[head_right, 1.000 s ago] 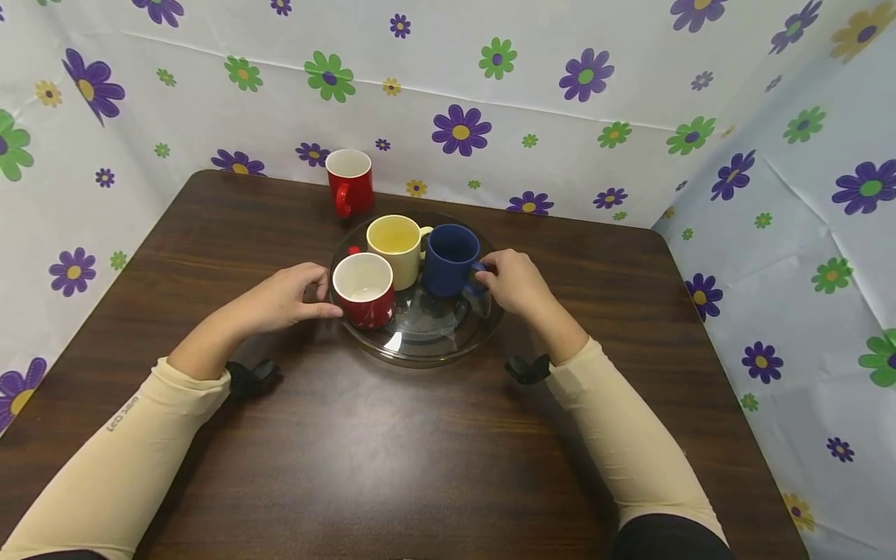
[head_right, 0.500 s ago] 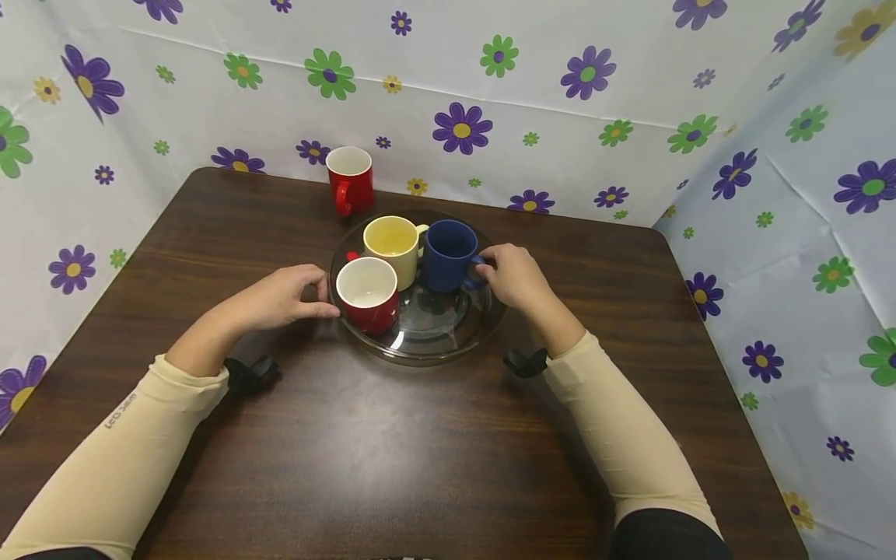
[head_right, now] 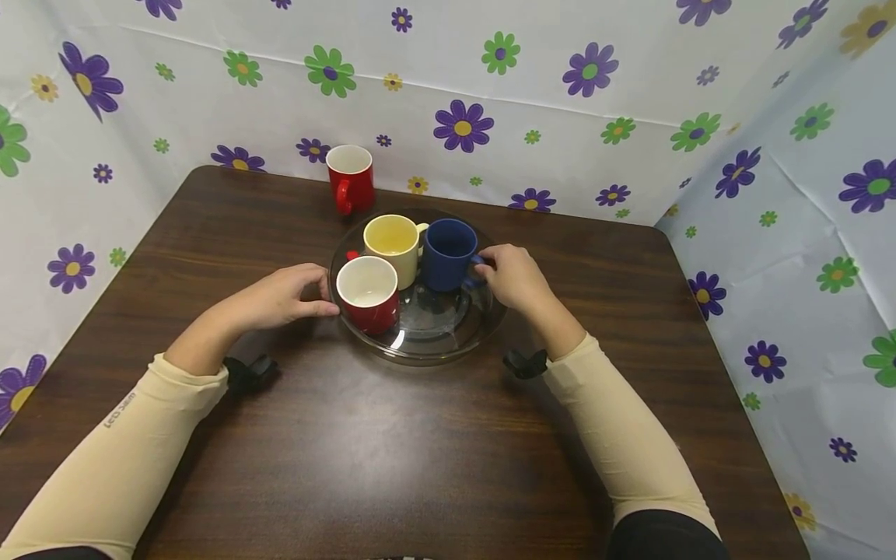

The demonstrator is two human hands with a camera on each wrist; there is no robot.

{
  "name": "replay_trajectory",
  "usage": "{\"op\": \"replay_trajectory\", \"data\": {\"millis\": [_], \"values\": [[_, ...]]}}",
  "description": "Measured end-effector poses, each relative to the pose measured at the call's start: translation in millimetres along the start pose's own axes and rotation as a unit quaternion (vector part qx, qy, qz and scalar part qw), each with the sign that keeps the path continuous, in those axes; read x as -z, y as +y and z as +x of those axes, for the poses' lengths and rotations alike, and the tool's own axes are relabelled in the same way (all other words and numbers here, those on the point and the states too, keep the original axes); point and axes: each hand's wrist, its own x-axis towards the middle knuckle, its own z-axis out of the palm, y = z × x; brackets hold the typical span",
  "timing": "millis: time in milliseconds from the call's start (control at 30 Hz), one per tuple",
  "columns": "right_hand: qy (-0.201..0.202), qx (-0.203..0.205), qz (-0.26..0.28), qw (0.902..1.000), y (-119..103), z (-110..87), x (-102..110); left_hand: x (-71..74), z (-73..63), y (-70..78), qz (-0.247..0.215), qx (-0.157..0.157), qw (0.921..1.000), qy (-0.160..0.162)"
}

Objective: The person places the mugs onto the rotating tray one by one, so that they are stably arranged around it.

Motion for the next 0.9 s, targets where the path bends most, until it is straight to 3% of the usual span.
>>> {"op": "replay_trajectory", "data": {"millis": [533,900], "values": [[-0.021,0.004,0.050,0.9985,-2.9,-4.7,-1.0,-1.0,0.9,1.2,0.007,0.000,1.0000,0.004],[-0.001,0.023,0.041,0.9989,0.2,-0.6,-4.5,1.9,-0.9,2.3,0.007,0.004,0.9998,-0.019]]}}
